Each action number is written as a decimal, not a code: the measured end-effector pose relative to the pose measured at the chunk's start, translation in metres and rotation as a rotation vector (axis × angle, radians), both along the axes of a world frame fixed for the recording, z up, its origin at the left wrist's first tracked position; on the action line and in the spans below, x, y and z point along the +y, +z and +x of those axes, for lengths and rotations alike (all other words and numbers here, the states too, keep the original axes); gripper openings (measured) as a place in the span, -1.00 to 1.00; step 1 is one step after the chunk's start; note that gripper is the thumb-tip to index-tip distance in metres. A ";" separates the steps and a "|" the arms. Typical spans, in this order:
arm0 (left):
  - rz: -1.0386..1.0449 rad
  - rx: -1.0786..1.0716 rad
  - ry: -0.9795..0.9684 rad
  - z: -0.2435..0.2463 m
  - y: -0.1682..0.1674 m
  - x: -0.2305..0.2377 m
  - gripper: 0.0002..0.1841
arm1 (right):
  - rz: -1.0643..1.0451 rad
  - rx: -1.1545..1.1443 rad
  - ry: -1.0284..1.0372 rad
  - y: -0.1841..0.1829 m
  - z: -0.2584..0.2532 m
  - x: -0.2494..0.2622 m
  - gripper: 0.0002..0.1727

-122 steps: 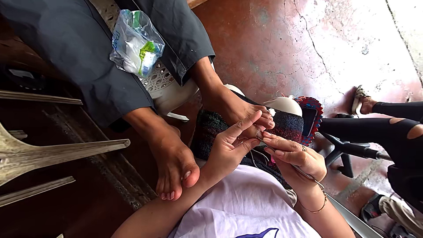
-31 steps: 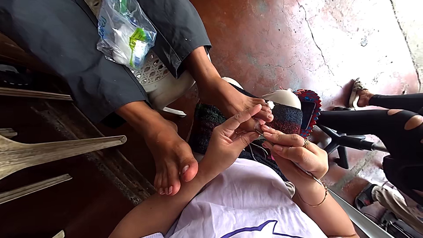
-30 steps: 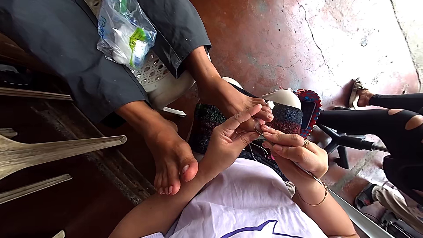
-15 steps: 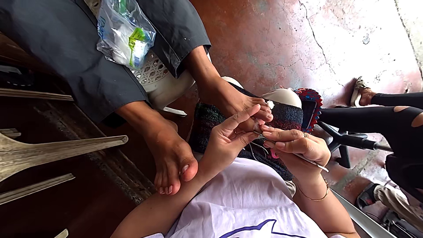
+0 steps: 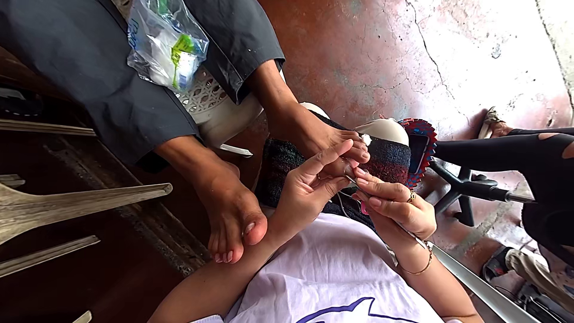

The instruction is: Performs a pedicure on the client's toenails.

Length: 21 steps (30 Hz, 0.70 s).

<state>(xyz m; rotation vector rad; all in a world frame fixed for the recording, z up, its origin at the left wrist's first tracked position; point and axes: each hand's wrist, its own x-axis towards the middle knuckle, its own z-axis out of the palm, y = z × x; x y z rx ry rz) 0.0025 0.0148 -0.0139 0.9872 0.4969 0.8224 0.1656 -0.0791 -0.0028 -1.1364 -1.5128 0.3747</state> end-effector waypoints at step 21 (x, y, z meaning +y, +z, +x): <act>-0.002 0.001 0.008 0.000 0.000 -0.001 -0.39 | 0.004 -0.020 0.005 0.002 0.006 0.006 -0.88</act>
